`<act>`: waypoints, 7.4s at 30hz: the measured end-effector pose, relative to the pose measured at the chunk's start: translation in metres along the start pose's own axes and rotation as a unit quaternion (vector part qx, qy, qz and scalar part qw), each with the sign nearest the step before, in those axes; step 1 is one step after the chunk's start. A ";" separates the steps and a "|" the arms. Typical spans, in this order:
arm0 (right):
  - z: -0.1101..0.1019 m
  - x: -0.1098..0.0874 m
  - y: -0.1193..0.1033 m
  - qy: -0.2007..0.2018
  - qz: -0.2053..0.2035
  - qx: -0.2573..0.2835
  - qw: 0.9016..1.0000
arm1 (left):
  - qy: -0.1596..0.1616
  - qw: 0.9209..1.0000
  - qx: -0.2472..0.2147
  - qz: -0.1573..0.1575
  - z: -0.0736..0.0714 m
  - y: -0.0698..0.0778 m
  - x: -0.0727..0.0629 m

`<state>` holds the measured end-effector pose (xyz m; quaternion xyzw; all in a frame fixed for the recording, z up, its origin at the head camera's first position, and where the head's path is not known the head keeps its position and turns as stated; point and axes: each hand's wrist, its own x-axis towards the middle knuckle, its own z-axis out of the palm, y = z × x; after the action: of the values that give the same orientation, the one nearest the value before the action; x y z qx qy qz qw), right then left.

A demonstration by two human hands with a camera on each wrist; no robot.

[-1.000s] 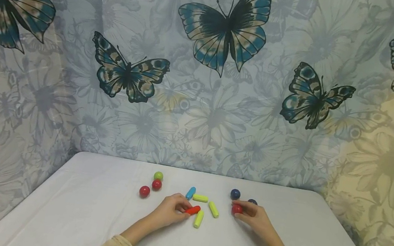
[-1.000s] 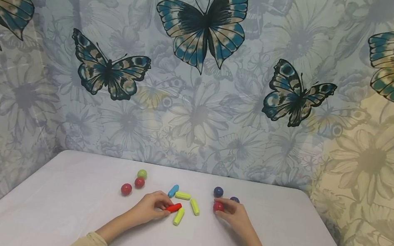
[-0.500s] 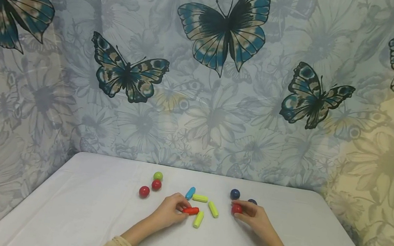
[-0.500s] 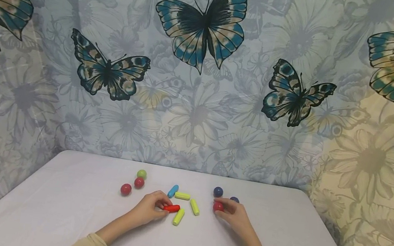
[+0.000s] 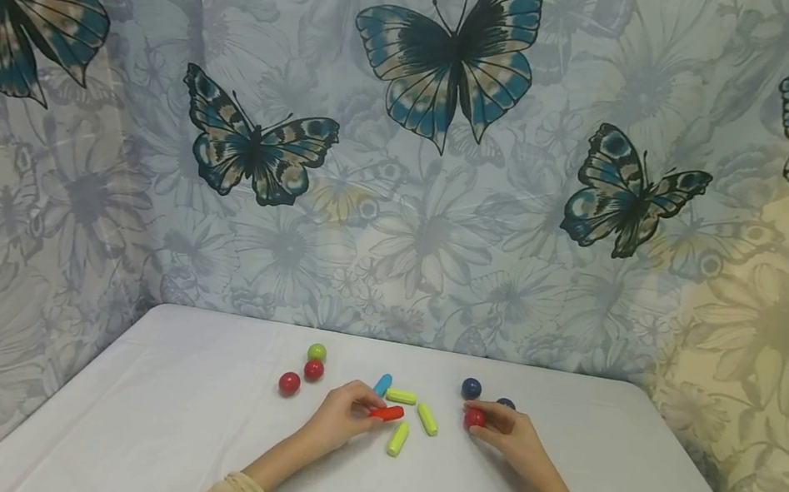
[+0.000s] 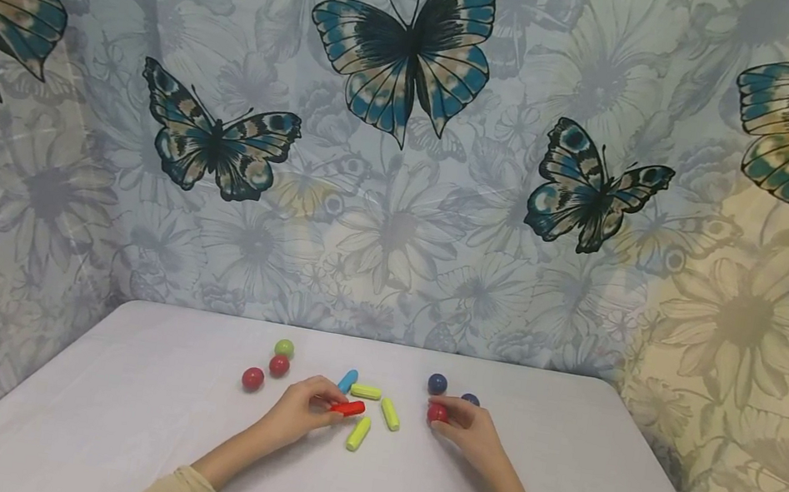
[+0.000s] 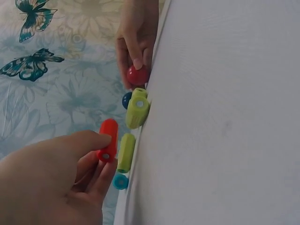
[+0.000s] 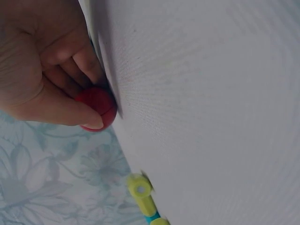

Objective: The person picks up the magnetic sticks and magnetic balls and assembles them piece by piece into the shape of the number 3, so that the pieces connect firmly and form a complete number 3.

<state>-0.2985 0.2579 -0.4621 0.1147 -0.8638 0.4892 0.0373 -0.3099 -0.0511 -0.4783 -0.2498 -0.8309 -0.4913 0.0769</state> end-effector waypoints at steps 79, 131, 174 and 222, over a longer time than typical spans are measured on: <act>0.001 -0.002 -0.003 0.002 -0.005 0.018 1.000 | -0.116 0.993 -0.022 -0.012 0.020 0.018 -0.009; 0.003 -0.001 -0.011 -0.217 -0.004 0.085 0.972 | -0.116 0.992 -0.040 -0.027 0.012 0.016 -0.008; 0.027 0.005 -0.013 -0.247 -0.068 0.136 0.957 | -0.114 0.992 -0.050 -0.016 0.013 0.013 -0.009; 0.029 0.005 -0.015 -0.230 -0.056 0.105 0.966 | -0.045 0.998 -0.047 0.017 0.000 0.010 -0.003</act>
<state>-0.2978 0.2245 -0.4636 0.2760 -0.7850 0.5348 -0.1471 -0.3023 -0.0482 -0.4714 -0.2888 -0.8051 -0.5169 0.0358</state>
